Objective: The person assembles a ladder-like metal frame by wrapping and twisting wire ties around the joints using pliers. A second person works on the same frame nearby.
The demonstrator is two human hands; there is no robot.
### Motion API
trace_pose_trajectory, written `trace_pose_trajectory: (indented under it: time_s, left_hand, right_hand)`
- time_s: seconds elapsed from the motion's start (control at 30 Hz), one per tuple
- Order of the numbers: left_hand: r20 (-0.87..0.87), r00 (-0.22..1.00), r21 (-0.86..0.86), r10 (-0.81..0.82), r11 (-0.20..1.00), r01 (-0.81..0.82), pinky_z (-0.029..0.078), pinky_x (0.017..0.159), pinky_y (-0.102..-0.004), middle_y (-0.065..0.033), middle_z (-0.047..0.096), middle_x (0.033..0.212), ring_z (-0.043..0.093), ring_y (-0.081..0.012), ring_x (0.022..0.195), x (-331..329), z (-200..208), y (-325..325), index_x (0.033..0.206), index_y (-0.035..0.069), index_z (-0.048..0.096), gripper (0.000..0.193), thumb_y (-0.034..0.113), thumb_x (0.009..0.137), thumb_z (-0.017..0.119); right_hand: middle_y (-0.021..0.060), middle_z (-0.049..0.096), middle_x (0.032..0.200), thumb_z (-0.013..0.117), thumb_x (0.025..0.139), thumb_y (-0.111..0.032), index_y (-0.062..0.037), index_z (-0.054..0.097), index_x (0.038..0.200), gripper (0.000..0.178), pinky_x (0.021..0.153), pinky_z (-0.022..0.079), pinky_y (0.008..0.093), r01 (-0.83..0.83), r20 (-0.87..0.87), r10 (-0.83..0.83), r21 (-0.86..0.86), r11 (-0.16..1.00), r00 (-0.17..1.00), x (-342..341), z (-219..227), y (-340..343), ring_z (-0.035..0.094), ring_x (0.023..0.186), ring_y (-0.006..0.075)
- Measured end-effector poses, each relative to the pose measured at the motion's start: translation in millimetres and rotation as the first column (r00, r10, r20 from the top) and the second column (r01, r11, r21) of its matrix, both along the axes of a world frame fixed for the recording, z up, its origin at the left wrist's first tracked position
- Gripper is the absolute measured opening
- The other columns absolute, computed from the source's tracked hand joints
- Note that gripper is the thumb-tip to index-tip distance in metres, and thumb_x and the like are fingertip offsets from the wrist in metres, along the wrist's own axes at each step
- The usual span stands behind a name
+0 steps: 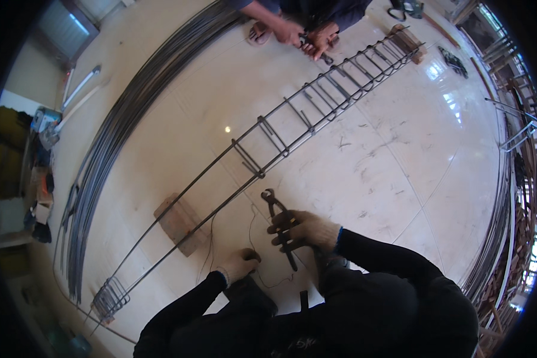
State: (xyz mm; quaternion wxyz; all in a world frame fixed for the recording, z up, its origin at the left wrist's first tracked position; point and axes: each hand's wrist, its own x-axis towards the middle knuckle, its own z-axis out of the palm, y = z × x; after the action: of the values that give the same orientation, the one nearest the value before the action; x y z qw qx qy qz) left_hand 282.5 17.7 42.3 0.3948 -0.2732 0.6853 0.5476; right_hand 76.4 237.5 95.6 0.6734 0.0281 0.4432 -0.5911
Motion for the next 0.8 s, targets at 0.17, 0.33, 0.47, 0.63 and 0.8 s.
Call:
trace_pose_trajectory:
  time_s: [0.17,0.33,0.47,0.63,0.8]
  left_hand:
    - [-0.049,0.980,0.145,0.193,0.972,-0.184,0.056,0.089,-0.0337,-0.0118,0.077,0.105,0.072,-0.0191,0.095,-2,-3,-6,0.116,-0.003,0.074,0.032,0.024,0.103,0.063]
    - [0.005,0.946,0.148,0.325,0.935,-0.322,0.056,0.092,-0.0356,-0.0143,0.076,0.107,0.073,-0.0226,0.098,2,-24,-14,0.118,-0.005,0.073,0.036,0.027,0.107,0.058]
    - [-0.053,0.999,-0.110,0.010,0.994,-0.016,0.058,0.089,-0.0368,-0.0141,0.077,0.111,0.073,-0.0230,0.099,-9,-17,-21,0.121,-0.003,0.073,0.038,0.029,0.107,0.059]
    - [-0.017,0.996,-0.104,-0.087,0.991,0.084,0.059,0.087,-0.0372,-0.0130,0.077,0.116,0.073,-0.0230,0.103,-10,-21,-32,0.127,-0.002,0.072,0.044,0.035,0.106,0.062]
    - [0.070,0.997,0.045,0.034,0.998,-0.037,0.059,0.092,-0.0368,-0.0127,0.076,0.121,0.073,-0.0234,0.106,-39,37,-9,0.135,-0.001,0.068,0.046,0.034,0.106,0.063]
  right_hand:
    - [0.0180,0.062,0.142,0.059,0.097,0.000,0.0013,0.049,0.148,0.052,0.097,0.062,0.0438,-0.048,-0.070,0.053,0.069,0.996,0.996,5,0,-6,0.070,0.119,0.0304]
    - [0.0131,0.065,0.135,0.063,0.096,-0.003,-0.0014,0.052,0.148,0.053,0.091,0.062,0.0391,-0.089,-0.114,0.104,0.132,0.987,0.988,17,-17,-2,0.070,0.114,0.0257]
    - [0.0136,0.067,0.134,0.062,0.096,-0.003,-0.0009,0.055,0.144,0.049,0.086,0.063,0.0366,-0.083,-0.148,0.123,0.253,0.964,0.981,24,-22,-4,0.072,0.109,0.0248]
    - [0.0118,0.068,0.132,0.070,0.093,-0.002,-0.0009,0.058,0.141,0.050,0.087,0.063,0.0350,-0.129,-0.182,0.210,0.377,0.917,0.961,27,-46,3,0.072,0.108,0.0230]
    - [0.0105,0.069,0.127,0.071,0.092,0.000,-0.0007,0.060,0.138,0.048,0.083,0.064,0.0327,-0.129,-0.203,0.221,0.388,0.912,0.954,35,-52,10,0.072,0.104,0.0212]
